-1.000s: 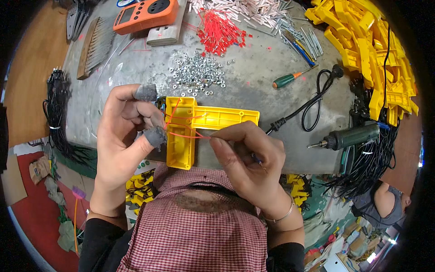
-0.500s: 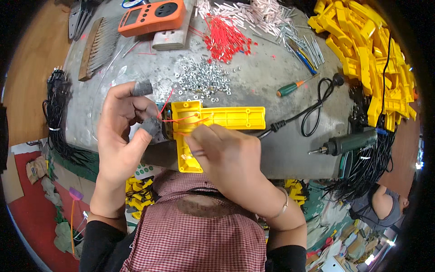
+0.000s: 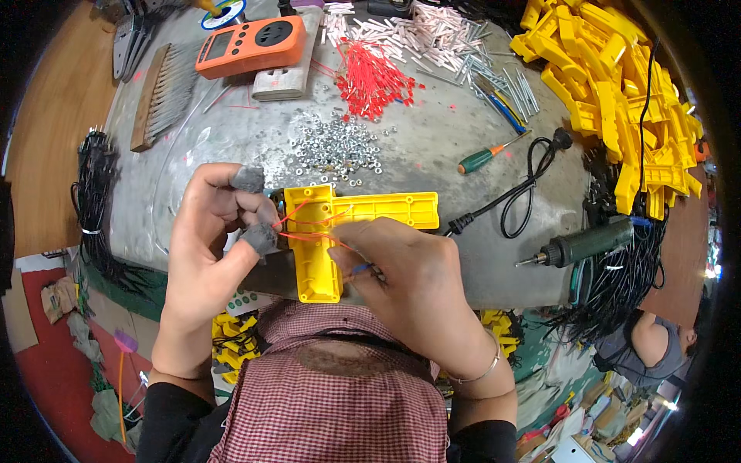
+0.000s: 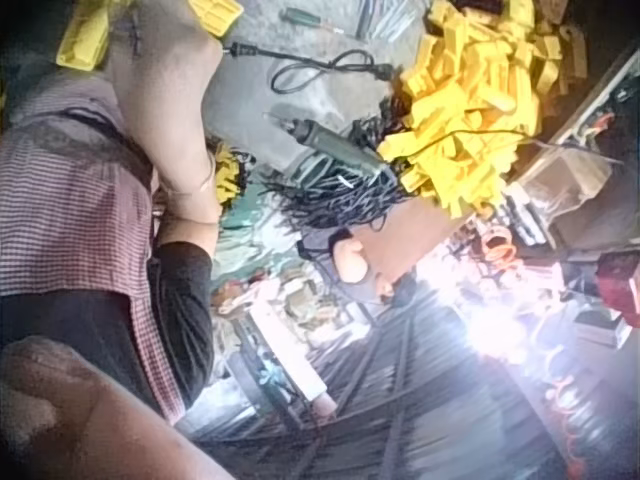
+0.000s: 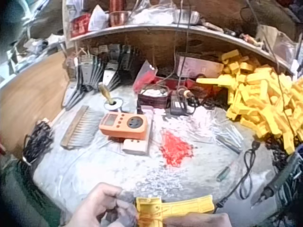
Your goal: The person assembles a yellow electronic housing by screwing its parts together with an electric screwdriver and soldering wires with a soldering iron.
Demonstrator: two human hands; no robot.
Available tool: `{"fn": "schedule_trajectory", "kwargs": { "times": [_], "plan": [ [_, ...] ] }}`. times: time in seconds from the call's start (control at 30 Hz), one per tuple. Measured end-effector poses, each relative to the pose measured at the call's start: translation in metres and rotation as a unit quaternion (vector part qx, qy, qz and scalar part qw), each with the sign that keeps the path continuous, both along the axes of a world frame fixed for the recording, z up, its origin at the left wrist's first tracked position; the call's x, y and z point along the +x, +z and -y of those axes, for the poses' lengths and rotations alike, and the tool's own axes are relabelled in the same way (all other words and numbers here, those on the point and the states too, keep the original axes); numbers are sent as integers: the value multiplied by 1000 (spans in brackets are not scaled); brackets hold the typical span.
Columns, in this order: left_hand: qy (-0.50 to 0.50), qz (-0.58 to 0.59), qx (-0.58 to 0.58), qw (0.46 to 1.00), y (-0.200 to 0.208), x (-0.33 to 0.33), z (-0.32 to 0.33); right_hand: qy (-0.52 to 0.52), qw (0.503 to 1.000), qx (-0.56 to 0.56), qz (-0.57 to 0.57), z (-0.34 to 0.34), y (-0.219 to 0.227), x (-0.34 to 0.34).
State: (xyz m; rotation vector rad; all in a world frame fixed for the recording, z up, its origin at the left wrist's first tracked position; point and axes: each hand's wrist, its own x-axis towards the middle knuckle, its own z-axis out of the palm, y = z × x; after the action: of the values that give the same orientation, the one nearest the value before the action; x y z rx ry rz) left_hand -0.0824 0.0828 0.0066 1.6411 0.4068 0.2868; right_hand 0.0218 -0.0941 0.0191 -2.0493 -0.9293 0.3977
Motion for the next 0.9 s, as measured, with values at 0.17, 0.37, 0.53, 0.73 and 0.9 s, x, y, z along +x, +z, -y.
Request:
{"fn": "schedule_trajectory", "kwargs": {
  "times": [0.17, 0.37, 0.53, 0.73, 0.9],
  "plan": [
    [-69, 8, 46, 997, 4, -1, 0, 67, 997, 12, 23, 6, -5, 3],
    [-104, 68, 182, 975, 7, 5, 14, 76, 997, 22, 2, 7, -2, -4],
    [-85, 42, 231, 968, 5, 7, 8, 13, 999, 20, 26, 8, -13, -6],
    [-42, 42, 262, 963, 8, 8, 6, 80, 988, -77, 107, -13, -26, -7],
    [-54, 62, 290, 953, 5, 9, 6, 76, 996, -29, 34, 6, -12, -10]
  ]
}}
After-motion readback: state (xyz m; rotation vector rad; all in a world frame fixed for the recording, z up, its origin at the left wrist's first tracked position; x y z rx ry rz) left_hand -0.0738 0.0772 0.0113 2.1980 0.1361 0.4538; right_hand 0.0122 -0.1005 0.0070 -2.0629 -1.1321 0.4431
